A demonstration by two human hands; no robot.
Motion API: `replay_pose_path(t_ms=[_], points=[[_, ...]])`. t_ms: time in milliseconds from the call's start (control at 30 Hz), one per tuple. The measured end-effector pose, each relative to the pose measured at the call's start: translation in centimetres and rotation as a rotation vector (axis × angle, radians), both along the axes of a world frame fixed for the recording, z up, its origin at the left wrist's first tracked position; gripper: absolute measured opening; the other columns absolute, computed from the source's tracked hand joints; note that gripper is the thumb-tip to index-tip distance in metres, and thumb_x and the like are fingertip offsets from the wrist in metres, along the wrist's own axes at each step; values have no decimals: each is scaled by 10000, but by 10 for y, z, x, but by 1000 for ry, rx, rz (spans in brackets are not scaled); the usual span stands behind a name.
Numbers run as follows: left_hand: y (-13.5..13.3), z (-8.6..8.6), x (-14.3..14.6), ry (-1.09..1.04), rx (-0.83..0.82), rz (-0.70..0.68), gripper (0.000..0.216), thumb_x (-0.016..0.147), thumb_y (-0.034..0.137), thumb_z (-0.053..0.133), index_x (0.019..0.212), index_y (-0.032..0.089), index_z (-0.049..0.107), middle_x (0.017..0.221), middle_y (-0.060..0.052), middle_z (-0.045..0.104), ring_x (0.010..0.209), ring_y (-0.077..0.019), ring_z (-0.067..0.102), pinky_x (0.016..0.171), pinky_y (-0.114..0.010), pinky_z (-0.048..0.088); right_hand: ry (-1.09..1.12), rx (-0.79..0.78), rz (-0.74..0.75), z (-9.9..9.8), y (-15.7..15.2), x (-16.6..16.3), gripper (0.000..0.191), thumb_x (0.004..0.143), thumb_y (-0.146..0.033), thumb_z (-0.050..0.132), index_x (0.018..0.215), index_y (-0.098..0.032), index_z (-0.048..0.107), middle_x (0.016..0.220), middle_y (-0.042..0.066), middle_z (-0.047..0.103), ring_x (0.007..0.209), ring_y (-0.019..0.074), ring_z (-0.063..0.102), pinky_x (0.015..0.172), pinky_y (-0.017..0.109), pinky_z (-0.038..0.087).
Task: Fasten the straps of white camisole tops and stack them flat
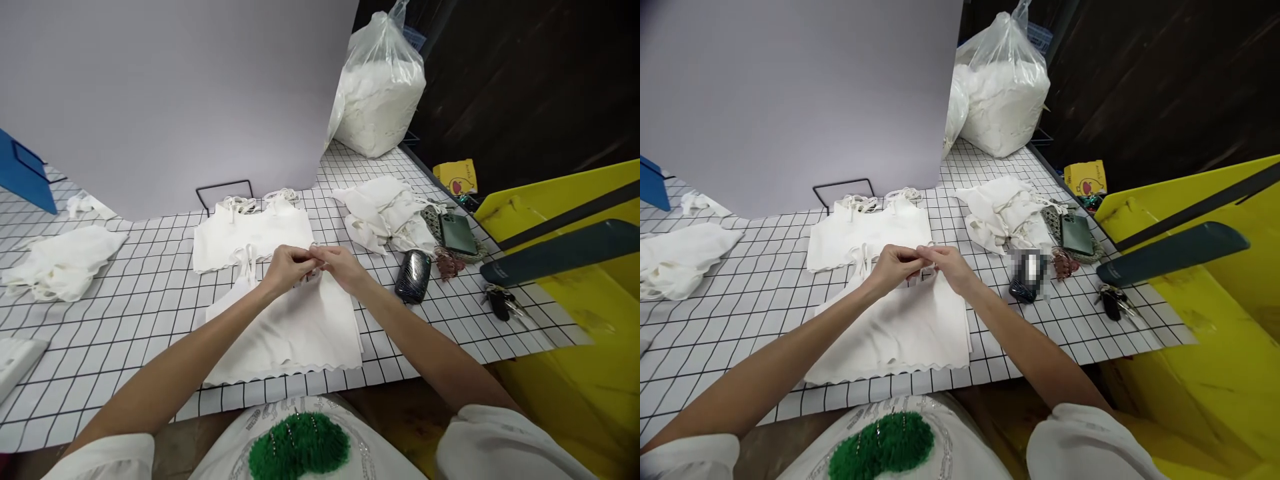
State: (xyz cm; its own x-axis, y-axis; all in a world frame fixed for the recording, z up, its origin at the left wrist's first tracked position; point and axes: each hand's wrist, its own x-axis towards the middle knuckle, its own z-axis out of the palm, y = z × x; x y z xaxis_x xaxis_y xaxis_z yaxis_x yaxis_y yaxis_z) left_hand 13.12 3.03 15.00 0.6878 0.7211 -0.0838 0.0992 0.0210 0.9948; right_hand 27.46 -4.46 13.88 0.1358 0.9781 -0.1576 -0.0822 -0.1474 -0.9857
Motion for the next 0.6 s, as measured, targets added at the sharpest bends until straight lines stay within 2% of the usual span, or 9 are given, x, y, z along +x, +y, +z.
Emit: replay_pose_path(t_ms=[100, 167, 267, 400, 533, 600], points=[[-1, 7, 8, 48, 128, -50, 219, 747, 308, 745, 614, 134, 745, 479, 5, 581, 406, -67, 437, 419, -212, 345, 200, -27, -65, 13, 10, 13, 369, 652, -490, 856, 720, -178, 673, 810, 33, 644, 794, 189, 596, 719, 365, 499], [2, 8, 13, 59, 123, -68, 211, 742, 320, 768, 648, 132, 761, 489, 0, 596, 406, -67, 443, 420, -214, 355, 234, 7, -159, 23, 16, 24, 349, 619, -440, 884, 744, -185, 681, 919, 49, 674, 902, 209, 596, 745, 376, 523], [13, 6, 19, 53, 61, -106, 240, 695, 357, 831, 689, 124, 773, 507, -9, 607, 428, -71, 450, 429, -219, 364, 184, 99, -246, 35, 23, 41, 319, 658, -447, 861, 793, -203, 705, 1051, 55, 692, 992, 217, 578, 817, 406, 537], [27, 2, 22, 7, -12, -140, 231, 725, 335, 816, 796, 116, 790, 539, -15, 612, 498, -90, 491, 478, -229, 398, 99, 214, -312, 47, 27, 56, 304, 692, -467, 839, 850, -226, 743, 1074, 36, 698, 993, 202, 594, 849, 402, 541], [37, 6, 16, -4, -48, -19, 267, 756, 292, 783, 955, 115, 773, 663, -29, 677, 527, -78, 496, 541, -239, 433, -79, 343, -343, 55, 23, 54, 244, 749, -453, 810, 840, -234, 755, 1015, 28, 716, 1049, 207, 626, 906, 406, 541], [41, 13, 9, -3, -64, 13, 291, 765, 328, 780, 960, 114, 766, 729, -52, 706, 554, -82, 513, 568, -245, 449, -200, 407, -342, 59, 20, 51, 226, 783, -449, 787, 861, -237, 767, 988, 24, 728, 1062, 215, 642, 968, 435, 531]])
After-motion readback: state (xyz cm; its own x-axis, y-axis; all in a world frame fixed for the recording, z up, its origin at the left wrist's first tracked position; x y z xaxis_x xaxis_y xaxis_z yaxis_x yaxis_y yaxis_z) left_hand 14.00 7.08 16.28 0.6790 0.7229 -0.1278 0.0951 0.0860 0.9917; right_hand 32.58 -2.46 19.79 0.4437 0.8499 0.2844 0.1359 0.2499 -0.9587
